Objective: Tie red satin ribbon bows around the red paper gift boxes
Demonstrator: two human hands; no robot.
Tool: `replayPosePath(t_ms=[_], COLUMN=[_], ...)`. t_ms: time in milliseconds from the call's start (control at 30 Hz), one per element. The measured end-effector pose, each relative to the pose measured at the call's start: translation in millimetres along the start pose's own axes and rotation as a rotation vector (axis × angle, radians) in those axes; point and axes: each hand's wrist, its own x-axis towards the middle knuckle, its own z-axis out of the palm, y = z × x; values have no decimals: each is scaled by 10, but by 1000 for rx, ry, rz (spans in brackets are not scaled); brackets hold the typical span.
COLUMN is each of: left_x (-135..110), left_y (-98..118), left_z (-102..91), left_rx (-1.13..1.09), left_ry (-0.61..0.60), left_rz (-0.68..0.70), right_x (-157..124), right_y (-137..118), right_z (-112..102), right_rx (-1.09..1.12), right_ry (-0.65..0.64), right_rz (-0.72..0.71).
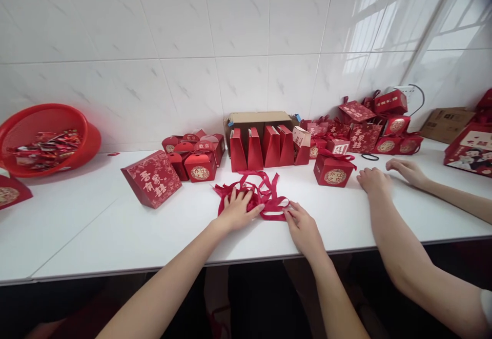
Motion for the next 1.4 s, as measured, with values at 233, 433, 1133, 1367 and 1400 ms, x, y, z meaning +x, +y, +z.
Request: replayPosePath(t_ms=[233, 433, 1133, 1367, 1400], left_x=[126, -131, 809, 356, 320], left_y=[42, -145, 39, -191, -231], left_z=[55, -153, -23, -126, -148], left_rx=[-149, -165, 60, 60, 75], left_ry=[200, 97, 11, 79, 81], left_rz=[328, 420, 391, 300, 283], right_x=[-9, -39, -28, -45, -52], right_y=[-17, -65, -96, -91, -94], right_z=[-37, -5, 6, -6, -10], right_rx=[0, -164, -109, -22, -15], right_ry=[-7, -80, -59, 32, 41], right_rz=[1, -89, -103, -8, -6])
